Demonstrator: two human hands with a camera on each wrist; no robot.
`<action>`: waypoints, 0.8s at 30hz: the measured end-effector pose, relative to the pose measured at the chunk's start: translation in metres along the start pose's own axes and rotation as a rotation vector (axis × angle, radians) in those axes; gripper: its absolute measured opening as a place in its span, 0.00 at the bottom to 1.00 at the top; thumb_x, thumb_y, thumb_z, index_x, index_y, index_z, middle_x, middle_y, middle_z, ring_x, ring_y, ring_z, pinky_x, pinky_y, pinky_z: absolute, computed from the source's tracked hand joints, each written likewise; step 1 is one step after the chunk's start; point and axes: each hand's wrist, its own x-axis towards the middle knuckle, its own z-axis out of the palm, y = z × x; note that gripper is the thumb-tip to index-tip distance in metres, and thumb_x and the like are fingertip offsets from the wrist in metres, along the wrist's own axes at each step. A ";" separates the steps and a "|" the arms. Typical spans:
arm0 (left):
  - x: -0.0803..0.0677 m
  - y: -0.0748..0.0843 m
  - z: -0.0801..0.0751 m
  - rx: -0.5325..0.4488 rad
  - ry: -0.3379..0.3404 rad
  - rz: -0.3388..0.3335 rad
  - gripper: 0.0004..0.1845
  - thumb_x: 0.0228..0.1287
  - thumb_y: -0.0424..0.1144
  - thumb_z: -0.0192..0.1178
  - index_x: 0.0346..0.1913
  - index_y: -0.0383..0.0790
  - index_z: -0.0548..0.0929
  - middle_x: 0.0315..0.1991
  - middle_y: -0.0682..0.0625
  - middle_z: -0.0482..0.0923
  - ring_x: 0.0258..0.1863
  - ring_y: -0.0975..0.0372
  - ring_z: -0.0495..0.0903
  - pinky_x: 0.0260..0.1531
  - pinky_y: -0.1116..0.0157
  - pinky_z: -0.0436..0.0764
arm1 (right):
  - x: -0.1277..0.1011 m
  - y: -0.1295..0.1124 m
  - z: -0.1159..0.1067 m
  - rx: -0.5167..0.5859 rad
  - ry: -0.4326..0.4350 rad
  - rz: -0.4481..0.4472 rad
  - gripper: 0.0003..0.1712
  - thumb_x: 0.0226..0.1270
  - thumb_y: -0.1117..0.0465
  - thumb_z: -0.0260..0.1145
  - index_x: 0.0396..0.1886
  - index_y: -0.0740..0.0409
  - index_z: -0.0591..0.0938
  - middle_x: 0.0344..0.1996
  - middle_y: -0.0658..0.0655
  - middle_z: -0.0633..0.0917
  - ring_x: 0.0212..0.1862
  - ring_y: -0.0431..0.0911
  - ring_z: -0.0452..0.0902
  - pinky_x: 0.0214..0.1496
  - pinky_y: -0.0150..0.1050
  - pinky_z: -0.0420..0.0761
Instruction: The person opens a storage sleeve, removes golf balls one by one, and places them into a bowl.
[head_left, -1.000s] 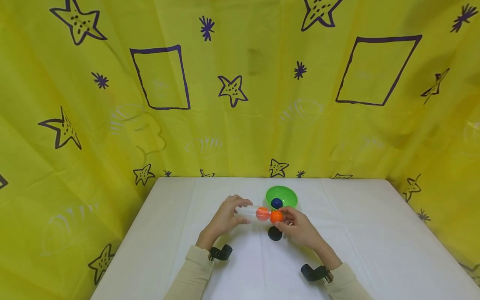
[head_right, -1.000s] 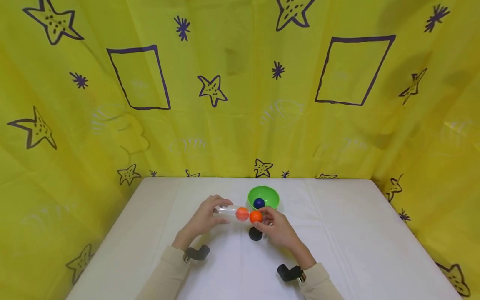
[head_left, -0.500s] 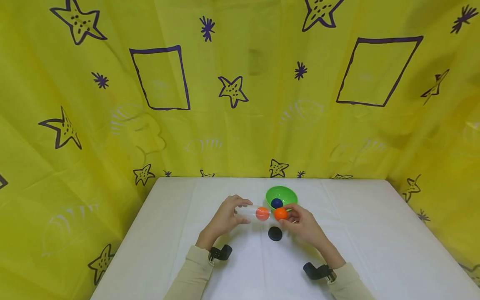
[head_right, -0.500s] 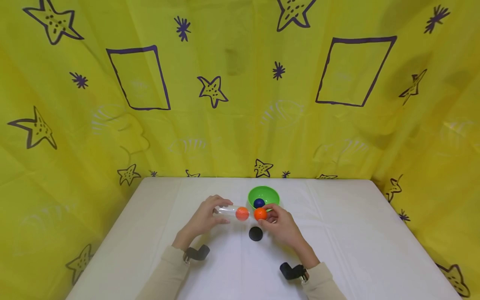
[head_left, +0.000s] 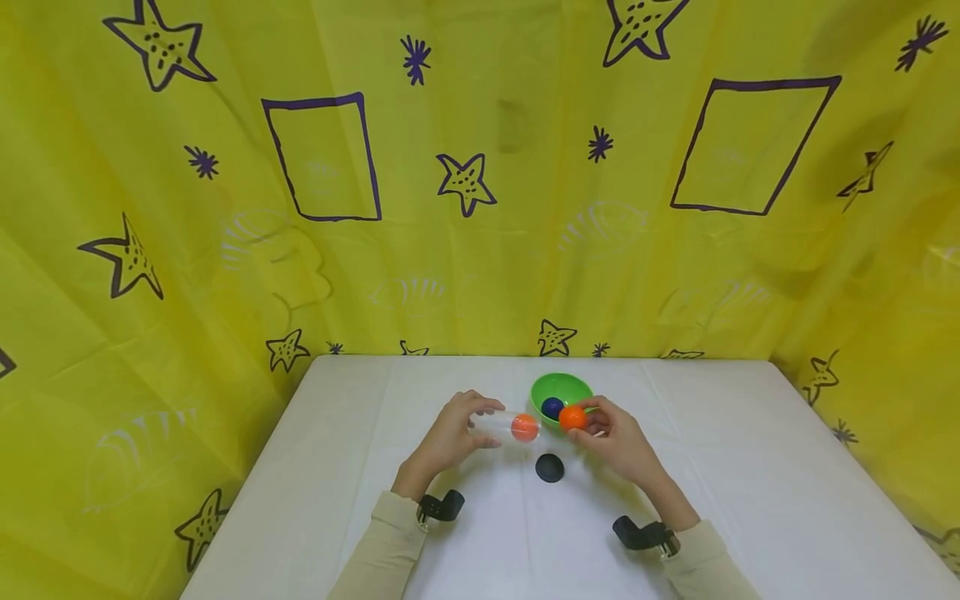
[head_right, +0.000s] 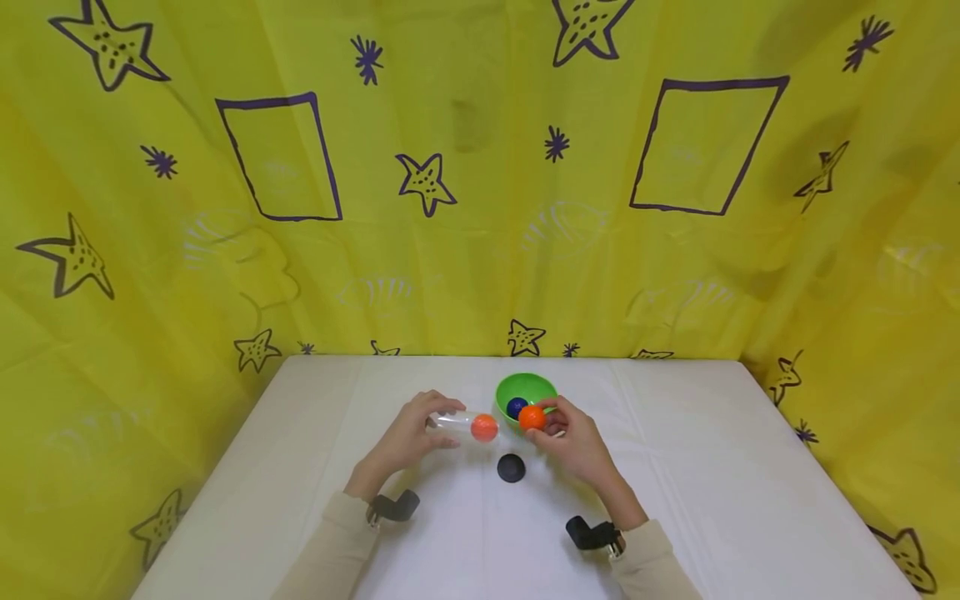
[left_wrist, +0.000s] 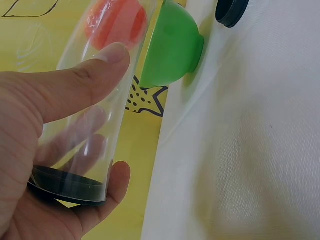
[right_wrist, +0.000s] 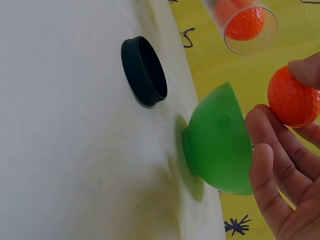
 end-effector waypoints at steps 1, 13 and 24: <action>0.000 0.000 0.000 0.000 0.001 0.000 0.26 0.55 0.35 0.77 0.59 0.44 0.84 0.54 0.43 0.81 0.55 0.52 0.75 0.52 0.57 0.79 | 0.001 0.000 -0.001 -0.007 0.010 -0.004 0.24 0.65 0.59 0.75 0.57 0.59 0.78 0.40 0.58 0.88 0.39 0.46 0.79 0.39 0.31 0.81; -0.001 0.001 -0.001 -0.021 0.012 -0.012 0.26 0.55 0.35 0.77 0.59 0.46 0.85 0.54 0.44 0.81 0.54 0.55 0.74 0.53 0.50 0.80 | 0.015 0.003 -0.016 -0.061 0.113 -0.065 0.25 0.65 0.56 0.75 0.58 0.60 0.79 0.50 0.62 0.84 0.45 0.49 0.78 0.44 0.31 0.80; -0.001 0.001 -0.002 -0.015 0.000 -0.009 0.27 0.56 0.36 0.76 0.60 0.44 0.84 0.55 0.43 0.81 0.55 0.55 0.74 0.53 0.55 0.79 | 0.032 0.010 -0.020 -0.100 0.158 -0.044 0.28 0.67 0.54 0.74 0.61 0.62 0.78 0.55 0.64 0.82 0.53 0.56 0.77 0.49 0.34 0.78</action>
